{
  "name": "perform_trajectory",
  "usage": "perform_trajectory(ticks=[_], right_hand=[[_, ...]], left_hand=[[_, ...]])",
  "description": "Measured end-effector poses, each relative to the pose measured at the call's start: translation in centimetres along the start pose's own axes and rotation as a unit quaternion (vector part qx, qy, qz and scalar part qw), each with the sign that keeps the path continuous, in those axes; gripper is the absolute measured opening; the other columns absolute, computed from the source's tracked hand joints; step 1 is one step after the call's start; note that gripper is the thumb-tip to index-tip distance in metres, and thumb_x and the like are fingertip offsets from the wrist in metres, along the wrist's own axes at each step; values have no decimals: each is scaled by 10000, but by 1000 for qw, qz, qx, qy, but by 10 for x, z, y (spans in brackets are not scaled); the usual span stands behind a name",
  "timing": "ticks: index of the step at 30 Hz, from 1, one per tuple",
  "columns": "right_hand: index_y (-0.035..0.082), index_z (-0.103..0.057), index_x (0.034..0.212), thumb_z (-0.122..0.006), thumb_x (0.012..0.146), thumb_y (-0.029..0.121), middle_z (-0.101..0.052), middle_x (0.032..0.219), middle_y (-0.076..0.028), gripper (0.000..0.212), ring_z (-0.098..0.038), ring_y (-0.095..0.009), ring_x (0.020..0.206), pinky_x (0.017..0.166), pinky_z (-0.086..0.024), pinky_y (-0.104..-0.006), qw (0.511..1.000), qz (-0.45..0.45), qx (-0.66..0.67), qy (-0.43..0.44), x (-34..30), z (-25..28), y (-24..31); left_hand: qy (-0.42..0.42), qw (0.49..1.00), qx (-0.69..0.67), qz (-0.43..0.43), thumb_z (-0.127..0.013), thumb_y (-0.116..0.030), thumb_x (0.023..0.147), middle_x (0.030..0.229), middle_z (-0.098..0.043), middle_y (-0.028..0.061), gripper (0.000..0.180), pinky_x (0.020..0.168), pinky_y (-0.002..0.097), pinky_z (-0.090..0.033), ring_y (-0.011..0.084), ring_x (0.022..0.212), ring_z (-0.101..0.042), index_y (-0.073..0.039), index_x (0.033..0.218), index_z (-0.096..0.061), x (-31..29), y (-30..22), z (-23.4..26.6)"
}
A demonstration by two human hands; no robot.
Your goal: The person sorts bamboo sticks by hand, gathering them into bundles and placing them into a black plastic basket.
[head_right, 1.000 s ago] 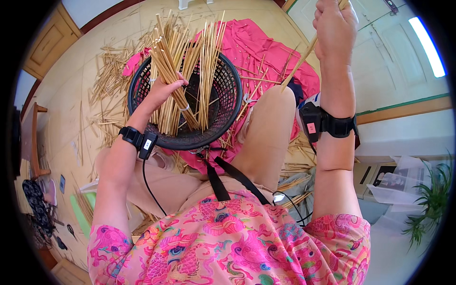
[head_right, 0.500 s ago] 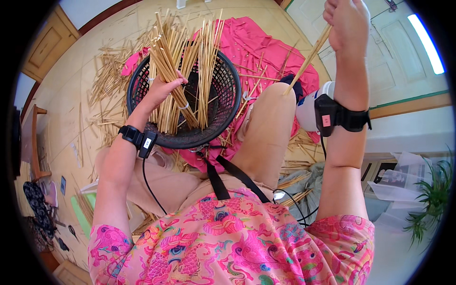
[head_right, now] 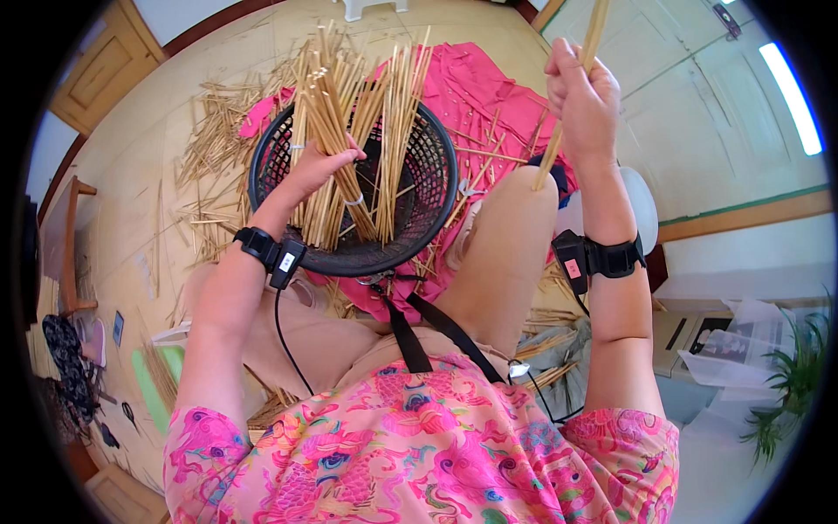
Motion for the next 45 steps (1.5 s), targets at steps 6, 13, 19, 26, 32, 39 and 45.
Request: perform_trajectory(ticks=[6,13,19,26,32,39,45], right_hand=[[43,-557,742,-560,912,222,-325,525,93,246,-288,-13,437,401,-203,-201,991,30,119,63,6,-66,12],[6,-662,888,-708,806,207,-410,559,96,222,-338,-6,502,438,-257,-206,984,8,-22,177,-11,-166,-68],[15,-672,851,-720,792,215,-422,564,87,214,-351,-16,513,450,-274,-210,975,51,-88,200,-9,-189,-52],[20,-664,901,-697,822,218,-456,589,81,216,-387,-5,510,442,-297,-196,981,157,-51,104,30,-158,40],[42,-580,887,-592,893,160,-430,569,76,118,-339,-3,431,366,-243,-157,961,198,127,145,48,-157,127],[59,-581,869,-602,890,170,-423,561,81,115,-327,0,417,365,-231,-166,982,164,44,78,33,-146,82],[-14,-635,826,-715,795,203,-461,572,73,233,-383,-24,517,458,-312,-215,987,85,-118,73,3,-145,-20]], left_hand=[[33,999,-13,-10,-594,-95,815,876,-634,62,110,803,307,-469,151,869,-602,-29,902,-589,-4,1,-3],[95,995,-14,-19,-613,-75,816,868,-620,49,107,792,297,-470,140,860,-591,-36,909,-577,-10,-4,-14],[113,993,-38,-23,-630,-85,806,855,-640,50,117,762,290,-483,127,822,-603,-31,904,-594,-10,-4,-20],[108,993,-41,2,-623,-63,799,871,-619,51,125,777,290,-473,129,856,-592,-37,913,-580,-11,-4,-24],[130,990,-49,-25,-618,-41,782,873,-614,49,139,790,302,-478,139,854,-598,-36,916,-582,-10,-14,-35],[110,992,-49,-33,-601,-35,784,883,-623,63,143,793,307,-486,149,861,-608,-19,926,-595,-11,-10,-32],[120,991,-21,-54,-599,-31,780,891,-629,65,149,809,299,-483,156,889,-608,-7,927,-598,-8,-15,-35]])
Point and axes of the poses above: each hand's wrist, its own x-axis towards the middle knuckle, its own z-axis out of the back of the hand, y = z × x, the point moved 10 cm from there along x, towards the middle knuckle
